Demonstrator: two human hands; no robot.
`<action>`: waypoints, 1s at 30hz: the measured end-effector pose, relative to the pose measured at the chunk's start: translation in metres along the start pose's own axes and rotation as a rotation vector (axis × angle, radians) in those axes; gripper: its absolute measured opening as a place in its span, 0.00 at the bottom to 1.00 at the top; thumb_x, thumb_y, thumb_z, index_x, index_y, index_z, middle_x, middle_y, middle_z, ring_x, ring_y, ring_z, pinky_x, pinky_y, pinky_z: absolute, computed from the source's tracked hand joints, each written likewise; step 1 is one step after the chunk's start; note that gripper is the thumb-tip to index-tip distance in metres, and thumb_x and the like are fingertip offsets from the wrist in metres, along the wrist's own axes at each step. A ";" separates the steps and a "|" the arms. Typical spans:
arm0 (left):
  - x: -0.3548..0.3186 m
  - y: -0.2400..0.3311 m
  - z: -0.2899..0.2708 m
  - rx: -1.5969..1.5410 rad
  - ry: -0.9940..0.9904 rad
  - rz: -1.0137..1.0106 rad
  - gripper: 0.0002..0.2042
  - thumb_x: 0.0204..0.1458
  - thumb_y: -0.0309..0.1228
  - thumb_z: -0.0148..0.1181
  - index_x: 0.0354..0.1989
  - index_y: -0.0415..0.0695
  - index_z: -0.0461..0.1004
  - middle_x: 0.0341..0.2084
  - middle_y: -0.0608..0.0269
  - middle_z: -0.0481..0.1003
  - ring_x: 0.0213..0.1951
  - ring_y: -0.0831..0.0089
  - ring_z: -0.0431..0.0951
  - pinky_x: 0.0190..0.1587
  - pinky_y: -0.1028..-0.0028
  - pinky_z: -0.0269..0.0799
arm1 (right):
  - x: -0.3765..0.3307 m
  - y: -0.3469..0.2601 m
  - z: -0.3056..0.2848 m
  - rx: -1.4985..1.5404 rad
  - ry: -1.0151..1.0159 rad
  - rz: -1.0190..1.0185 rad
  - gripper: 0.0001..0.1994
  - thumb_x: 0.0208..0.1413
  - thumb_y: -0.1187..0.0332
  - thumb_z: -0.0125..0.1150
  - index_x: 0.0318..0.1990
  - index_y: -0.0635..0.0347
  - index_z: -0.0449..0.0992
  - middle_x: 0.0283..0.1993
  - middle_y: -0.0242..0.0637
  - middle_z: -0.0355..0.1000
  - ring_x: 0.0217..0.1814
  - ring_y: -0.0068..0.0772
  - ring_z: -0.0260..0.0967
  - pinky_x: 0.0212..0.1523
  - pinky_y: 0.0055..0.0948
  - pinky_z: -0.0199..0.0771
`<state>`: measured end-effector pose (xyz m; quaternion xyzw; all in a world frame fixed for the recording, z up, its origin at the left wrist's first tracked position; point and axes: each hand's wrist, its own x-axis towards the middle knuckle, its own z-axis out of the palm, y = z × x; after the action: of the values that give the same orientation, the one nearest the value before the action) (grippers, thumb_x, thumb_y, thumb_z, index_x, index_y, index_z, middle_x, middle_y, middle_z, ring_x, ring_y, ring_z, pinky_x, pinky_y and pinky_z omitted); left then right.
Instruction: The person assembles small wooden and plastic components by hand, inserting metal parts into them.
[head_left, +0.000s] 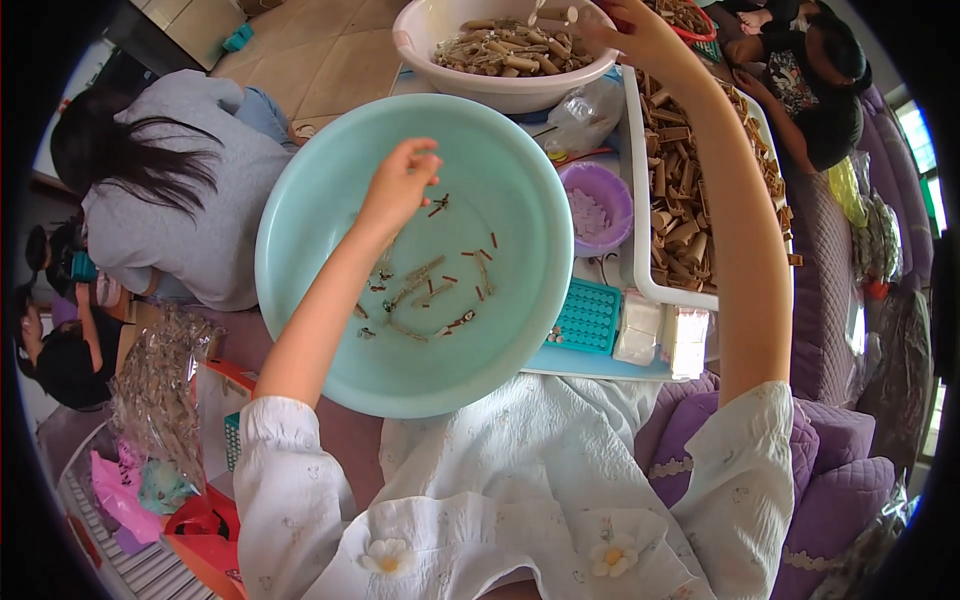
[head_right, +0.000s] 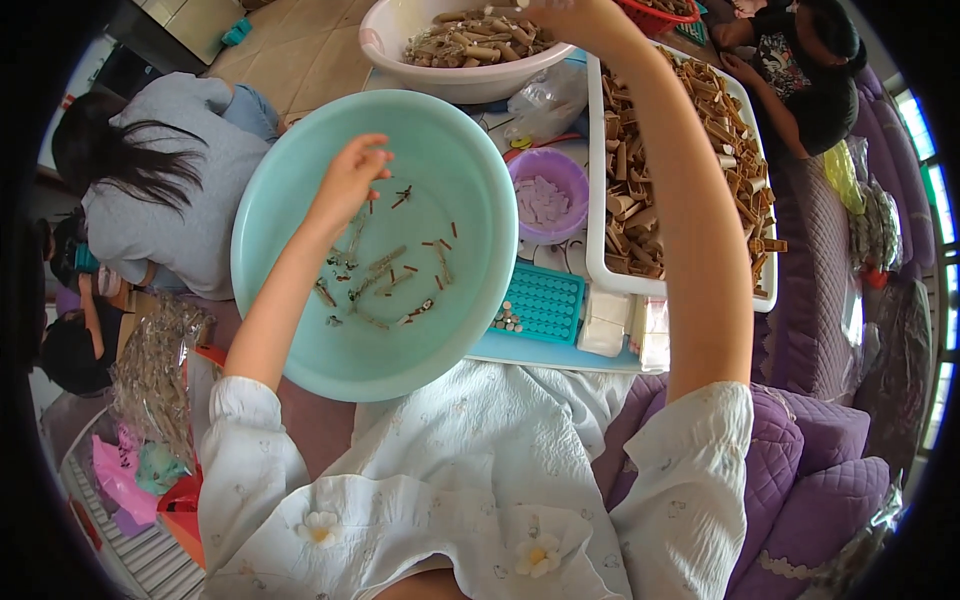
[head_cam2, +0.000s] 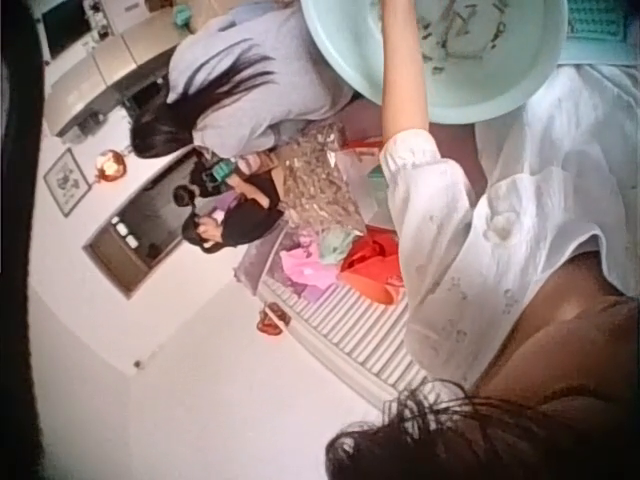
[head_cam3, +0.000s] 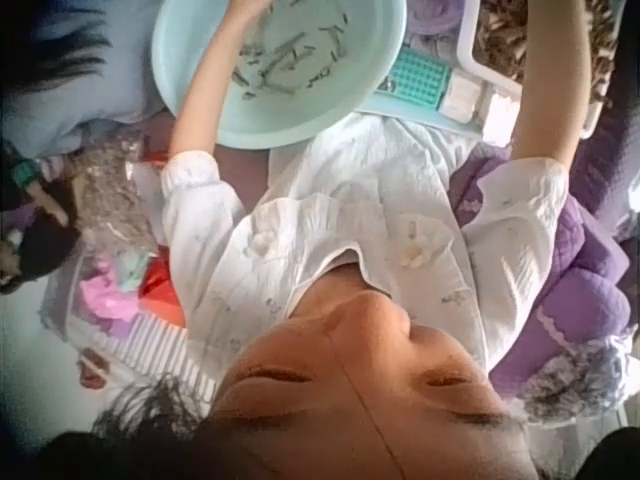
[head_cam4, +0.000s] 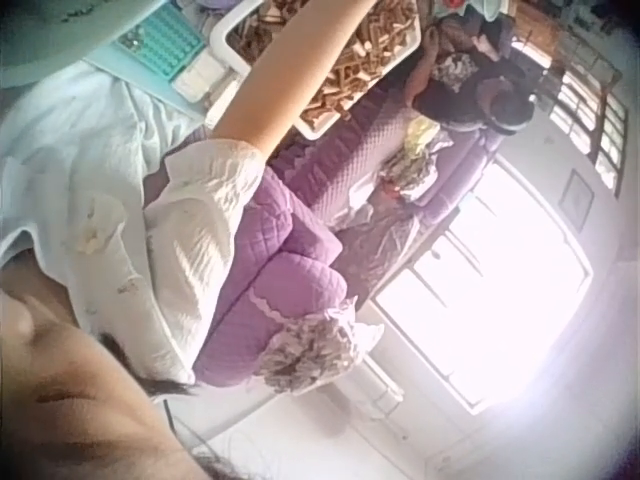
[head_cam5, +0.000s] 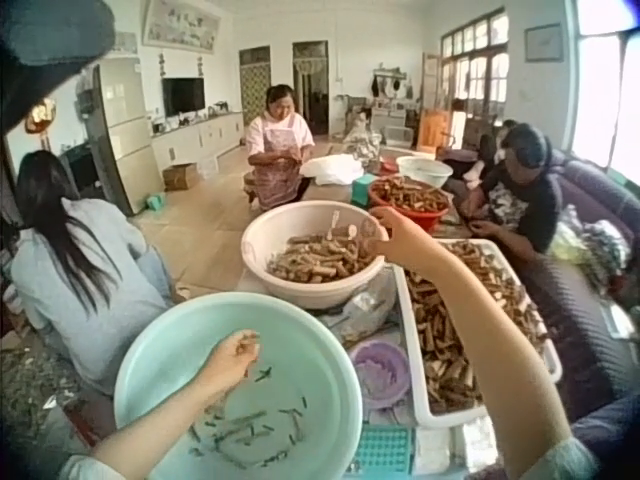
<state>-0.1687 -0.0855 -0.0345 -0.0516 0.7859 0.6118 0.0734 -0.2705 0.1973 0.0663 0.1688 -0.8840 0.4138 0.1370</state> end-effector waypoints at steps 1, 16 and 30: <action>0.013 -0.012 0.009 0.293 -0.122 0.139 0.11 0.51 0.30 0.49 0.42 0.43 0.69 0.30 0.60 0.72 0.31 0.73 0.72 0.31 0.74 0.68 | -0.008 0.027 -0.030 -0.078 0.002 -0.135 0.19 0.49 0.63 0.55 0.48 0.59 0.67 0.38 0.36 0.71 0.35 0.20 0.67 0.32 0.19 0.68; 0.017 -0.051 -0.001 0.980 -0.343 0.493 0.09 0.42 0.26 0.56 0.33 0.41 0.74 0.30 0.57 0.71 0.36 0.60 0.71 0.39 0.66 0.69 | -0.170 0.044 -0.061 -0.890 -0.072 0.448 0.14 0.42 0.72 0.57 0.38 0.61 0.64 0.30 0.47 0.69 0.36 0.51 0.67 0.36 0.41 0.66; 0.020 -0.038 -0.008 1.091 -0.430 0.475 0.10 0.42 0.26 0.55 0.35 0.44 0.73 0.31 0.59 0.71 0.36 0.62 0.72 0.38 0.67 0.68 | -0.174 -0.007 -0.080 -0.542 0.329 0.429 0.08 0.49 0.69 0.50 0.34 0.62 0.74 0.29 0.41 0.72 0.26 0.26 0.70 0.30 0.23 0.66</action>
<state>-0.1820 -0.1029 -0.0724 0.2933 0.9424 0.1195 0.1075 -0.1019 0.2878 0.0544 -0.1312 -0.9428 0.2058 0.2271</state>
